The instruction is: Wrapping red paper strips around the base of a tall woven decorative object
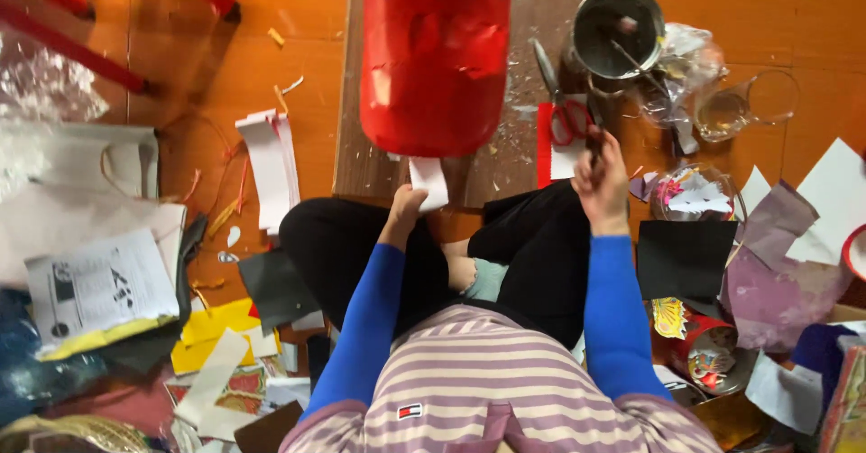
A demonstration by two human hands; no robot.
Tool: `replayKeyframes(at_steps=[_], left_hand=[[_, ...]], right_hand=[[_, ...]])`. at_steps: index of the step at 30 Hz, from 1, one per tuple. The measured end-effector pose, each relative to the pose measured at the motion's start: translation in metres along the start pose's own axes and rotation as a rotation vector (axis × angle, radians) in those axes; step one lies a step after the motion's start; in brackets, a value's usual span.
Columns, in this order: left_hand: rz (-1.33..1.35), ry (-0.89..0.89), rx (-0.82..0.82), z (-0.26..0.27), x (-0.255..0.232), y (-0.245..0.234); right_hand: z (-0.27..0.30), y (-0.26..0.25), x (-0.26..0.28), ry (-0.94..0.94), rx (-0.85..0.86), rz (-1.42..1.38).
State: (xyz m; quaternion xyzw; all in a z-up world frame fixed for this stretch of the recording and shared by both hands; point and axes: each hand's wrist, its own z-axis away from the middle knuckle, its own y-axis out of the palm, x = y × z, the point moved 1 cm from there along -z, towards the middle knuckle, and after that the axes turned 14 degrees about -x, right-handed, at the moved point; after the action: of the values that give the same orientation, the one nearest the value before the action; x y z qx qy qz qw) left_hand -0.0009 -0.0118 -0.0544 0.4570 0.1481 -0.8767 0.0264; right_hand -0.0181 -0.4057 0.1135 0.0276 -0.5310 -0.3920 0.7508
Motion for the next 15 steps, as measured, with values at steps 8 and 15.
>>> replayKeyframes(at_steps=[8, 15], left_hand=[[0.180, -0.186, 0.062, -0.021, 0.000, 0.014], [0.181, -0.234, 0.049, -0.001, 0.005, 0.009]], right_hand=[[0.106, -0.004, -0.040, 0.292, 0.237, 0.630], [0.040, 0.088, -0.138, -0.211, 0.228, 1.366]])
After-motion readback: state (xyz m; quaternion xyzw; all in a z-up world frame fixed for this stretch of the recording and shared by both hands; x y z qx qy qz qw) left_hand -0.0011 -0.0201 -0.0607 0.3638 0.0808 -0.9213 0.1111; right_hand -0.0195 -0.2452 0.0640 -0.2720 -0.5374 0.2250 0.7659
